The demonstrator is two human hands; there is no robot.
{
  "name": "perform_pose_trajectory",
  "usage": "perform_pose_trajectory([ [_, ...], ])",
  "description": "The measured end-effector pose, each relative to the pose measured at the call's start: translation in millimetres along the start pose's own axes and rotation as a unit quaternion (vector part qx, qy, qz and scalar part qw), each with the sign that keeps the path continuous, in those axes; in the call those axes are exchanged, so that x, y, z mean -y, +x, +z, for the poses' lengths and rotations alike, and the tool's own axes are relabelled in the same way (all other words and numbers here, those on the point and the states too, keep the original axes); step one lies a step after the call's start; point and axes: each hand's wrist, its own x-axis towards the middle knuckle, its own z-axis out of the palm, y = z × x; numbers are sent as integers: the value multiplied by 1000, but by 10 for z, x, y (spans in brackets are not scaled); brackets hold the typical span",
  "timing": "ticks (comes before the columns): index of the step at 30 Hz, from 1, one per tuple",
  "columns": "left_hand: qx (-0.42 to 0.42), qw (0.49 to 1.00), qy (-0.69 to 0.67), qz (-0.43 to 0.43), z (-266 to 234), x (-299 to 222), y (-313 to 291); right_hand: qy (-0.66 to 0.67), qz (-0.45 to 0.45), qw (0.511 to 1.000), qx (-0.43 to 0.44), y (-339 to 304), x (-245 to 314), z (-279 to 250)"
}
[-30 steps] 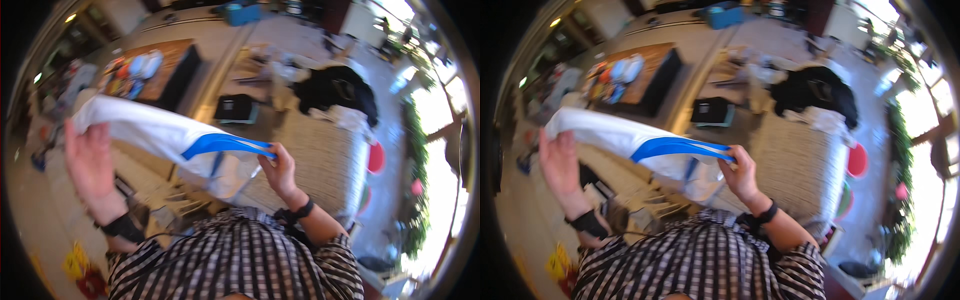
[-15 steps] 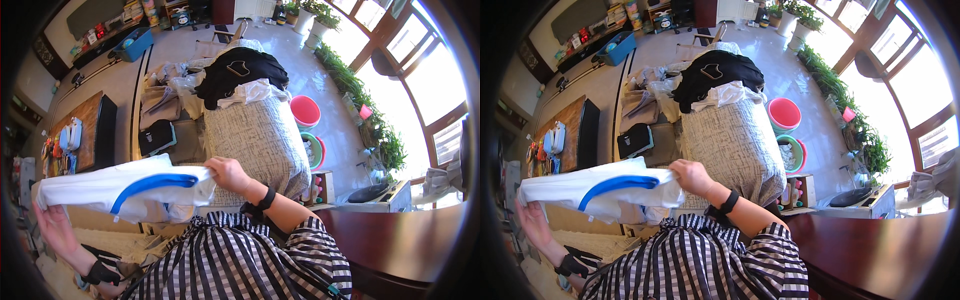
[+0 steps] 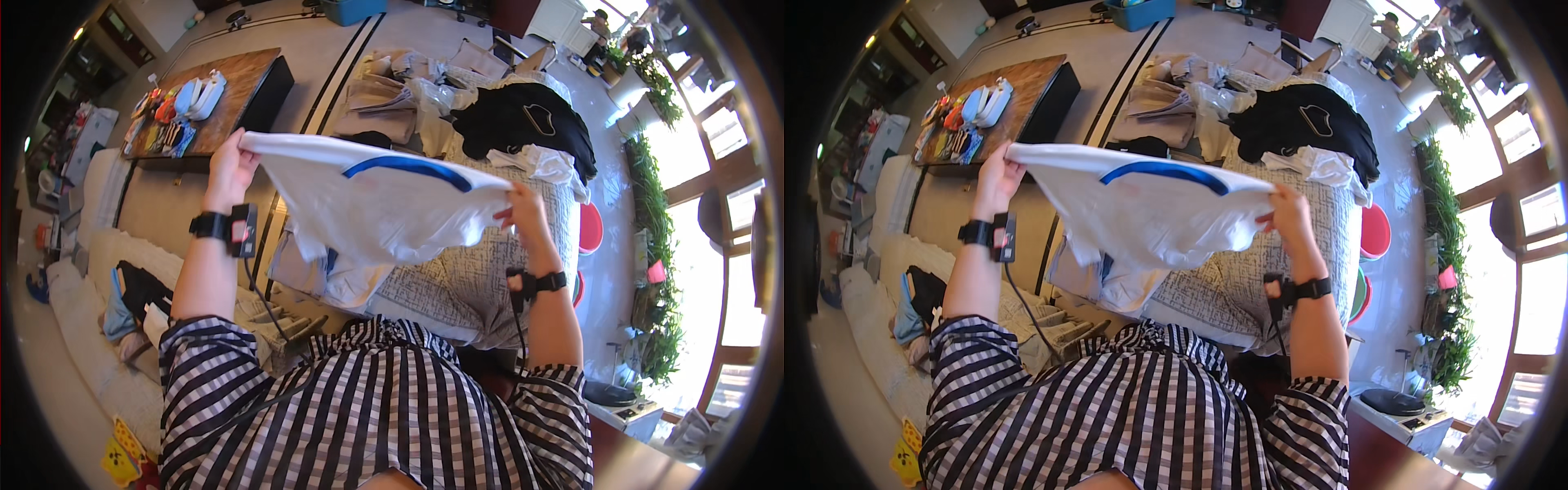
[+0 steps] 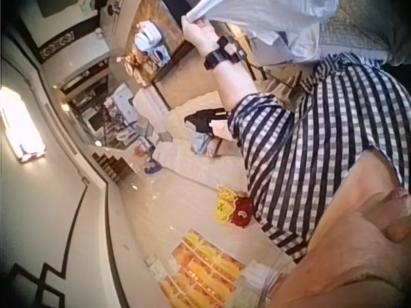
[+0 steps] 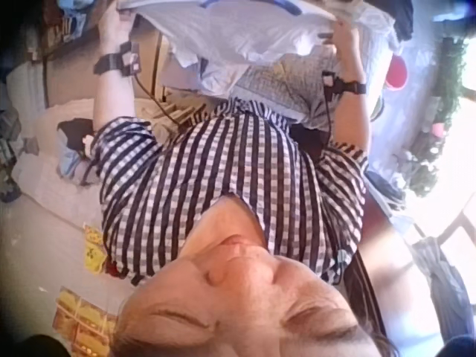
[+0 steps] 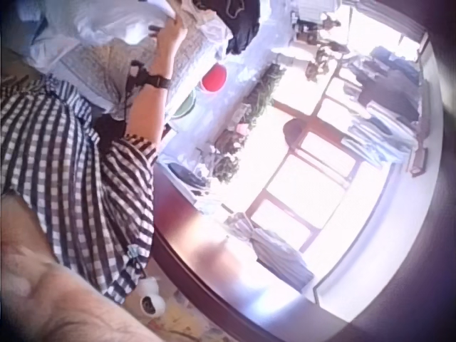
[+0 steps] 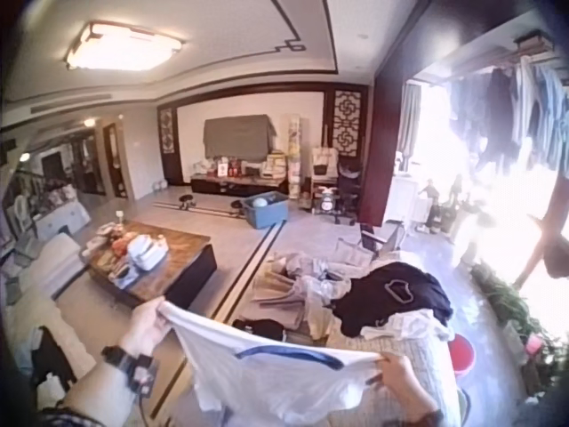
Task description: Fold laundry on the bed and move it to a table.
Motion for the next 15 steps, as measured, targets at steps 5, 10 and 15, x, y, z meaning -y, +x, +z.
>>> perform_pose_trajectory([
  [5, 39, 999, -20, 29, 275, -159, 105, 13, -233, 967, -101, 331, 167, -194],
  [10, 199, 977, 29, 69, -157, 222, -188, -7, -220, 961, -170, -511, 133, -189],
  [15, 116, 988, 86, -61, -1438, 769, -312, -239, -397, 870, -167, -843, -543, 416],
])
